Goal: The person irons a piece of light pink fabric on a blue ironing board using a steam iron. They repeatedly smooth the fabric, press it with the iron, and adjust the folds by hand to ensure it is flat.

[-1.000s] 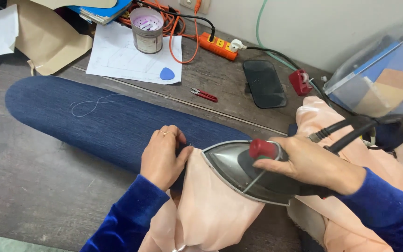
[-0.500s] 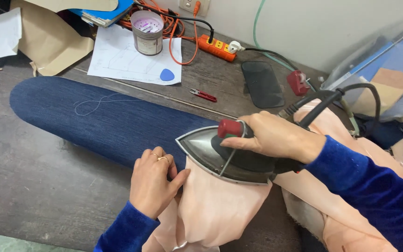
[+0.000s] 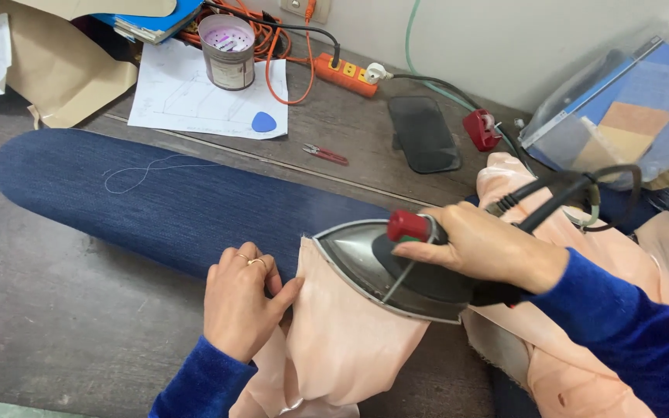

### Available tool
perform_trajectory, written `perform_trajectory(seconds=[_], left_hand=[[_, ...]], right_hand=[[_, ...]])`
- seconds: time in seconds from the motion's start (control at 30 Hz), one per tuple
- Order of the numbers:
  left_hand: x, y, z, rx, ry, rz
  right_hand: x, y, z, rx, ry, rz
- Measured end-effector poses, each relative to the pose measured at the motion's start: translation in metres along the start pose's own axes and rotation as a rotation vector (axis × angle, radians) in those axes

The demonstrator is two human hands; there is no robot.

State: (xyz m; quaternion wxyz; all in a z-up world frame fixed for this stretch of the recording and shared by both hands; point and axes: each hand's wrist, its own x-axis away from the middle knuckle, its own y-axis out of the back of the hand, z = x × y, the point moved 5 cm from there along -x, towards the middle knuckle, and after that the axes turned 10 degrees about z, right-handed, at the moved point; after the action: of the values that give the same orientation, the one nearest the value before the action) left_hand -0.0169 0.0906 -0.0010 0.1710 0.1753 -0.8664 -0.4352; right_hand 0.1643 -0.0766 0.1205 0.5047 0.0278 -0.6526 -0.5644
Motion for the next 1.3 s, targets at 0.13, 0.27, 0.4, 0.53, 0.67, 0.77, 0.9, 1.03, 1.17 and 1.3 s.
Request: perform_trajectory(seconds=[0.13, 0.27, 0.4, 0.53, 0.67, 0.77, 0.9, 1.03, 1.17, 1.3], left_hand=[[0.000, -0.001, 0.000, 0.004, 0.004, -0.006], [0.000, 0.000, 0.000, 0.001, 0.000, -0.016], [-0.001, -0.001, 0.000, -0.006, -0.008, -0.005], [-0.001, -0.001, 0.001, -0.011, -0.005, 0.006], [-0.003, -0.001, 0.001, -0.011, -0.002, 0.032], [-0.002, -0.002, 0.003, -0.011, -0.016, 0.013], [-0.008, -0.020, 0.017, -0.047, 0.057, 0.099], [-0.011, -0.039, 0.030, -0.032, -0.008, -0.029], [-0.011, -0.070, 0.048, -0.131, -0.043, -0.074], [-0.009, -0.031, 0.017, -0.181, -0.139, -0.438]], right_hand=[[0.013, -0.015, -0.031, -0.024, -0.100, 0.007], [0.026, -0.026, -0.052, -0.120, -0.120, -0.011], [0.026, -0.040, -0.088, -0.287, -0.181, -0.061], [0.014, -0.037, -0.123, -0.344, -0.122, -0.193], [0.002, -0.012, -0.122, -0.483, -0.311, -0.127], [-0.026, 0.010, -0.124, -0.708, -0.162, -0.231], [-0.091, 0.015, -0.165, -0.910, -0.208, -0.214], [-0.181, 0.020, -0.224, -1.140, -0.212, -0.296], [-0.254, 0.032, -0.263, -1.202, -0.239, -0.402], [-0.289, 0.040, -0.276, -1.162, -0.282, -0.411]])
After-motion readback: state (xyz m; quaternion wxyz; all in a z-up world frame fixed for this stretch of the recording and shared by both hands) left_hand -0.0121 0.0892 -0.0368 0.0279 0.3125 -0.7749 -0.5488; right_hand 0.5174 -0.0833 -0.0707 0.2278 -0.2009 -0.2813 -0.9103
